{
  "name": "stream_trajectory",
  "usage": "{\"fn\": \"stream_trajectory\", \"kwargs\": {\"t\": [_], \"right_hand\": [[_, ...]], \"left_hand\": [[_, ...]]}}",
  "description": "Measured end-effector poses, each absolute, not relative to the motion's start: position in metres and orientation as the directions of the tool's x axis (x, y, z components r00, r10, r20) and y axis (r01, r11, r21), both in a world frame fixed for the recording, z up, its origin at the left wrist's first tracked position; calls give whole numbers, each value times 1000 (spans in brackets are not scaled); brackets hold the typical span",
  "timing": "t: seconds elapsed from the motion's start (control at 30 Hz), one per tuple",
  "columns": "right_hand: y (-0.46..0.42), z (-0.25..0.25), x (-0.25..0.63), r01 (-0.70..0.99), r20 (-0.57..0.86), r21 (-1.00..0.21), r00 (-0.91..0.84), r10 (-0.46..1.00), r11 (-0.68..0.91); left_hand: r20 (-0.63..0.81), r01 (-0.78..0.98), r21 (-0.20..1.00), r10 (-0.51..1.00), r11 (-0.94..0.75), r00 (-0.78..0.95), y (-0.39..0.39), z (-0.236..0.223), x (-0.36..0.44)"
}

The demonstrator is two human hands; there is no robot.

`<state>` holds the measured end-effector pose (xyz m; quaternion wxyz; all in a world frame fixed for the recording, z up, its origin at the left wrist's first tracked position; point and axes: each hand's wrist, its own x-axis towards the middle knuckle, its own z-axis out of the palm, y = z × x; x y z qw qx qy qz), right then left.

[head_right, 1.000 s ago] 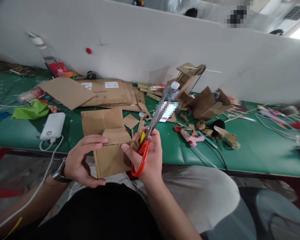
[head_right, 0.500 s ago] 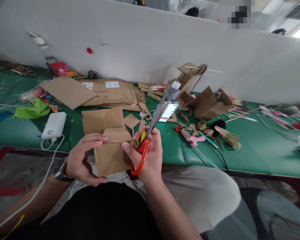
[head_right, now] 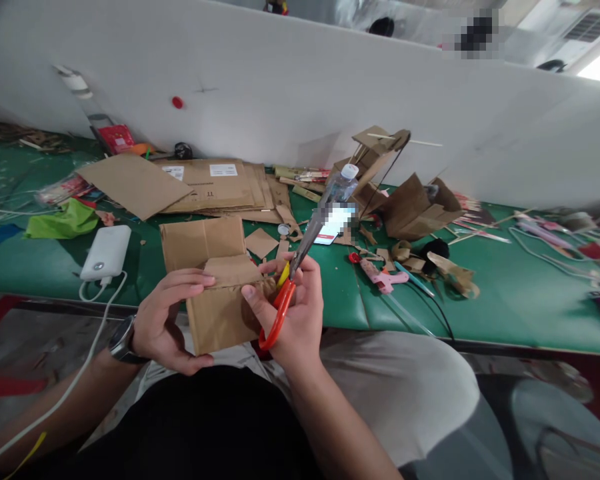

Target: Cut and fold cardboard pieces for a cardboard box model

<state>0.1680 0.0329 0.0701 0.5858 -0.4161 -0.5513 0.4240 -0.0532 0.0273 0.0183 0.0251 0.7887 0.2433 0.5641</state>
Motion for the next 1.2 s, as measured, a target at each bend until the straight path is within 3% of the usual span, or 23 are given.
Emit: {"fn": "stream_trajectory", "kwargs": {"t": [0.53, 0.77, 1.03, 1.2], "right_hand": [[35, 70, 173, 21, 319, -946, -86, 944, 322], [31, 70, 187, -113, 309, -947, -53, 950, 301], [3, 53, 217, -189, 127, -978, -186, 974, 92], [-14, 51, 211, -278, 105, -959, -177, 979, 53]], "left_hand": [[883, 382, 303, 407, -873, 232, 24, 14, -55], [912, 413, 242, 351, -878, 212, 18, 7, -54], [923, 462, 151, 292, -874, 251, 2, 10, -52], [905, 435, 97, 261, -895, 335, -10, 2, -56]]}}
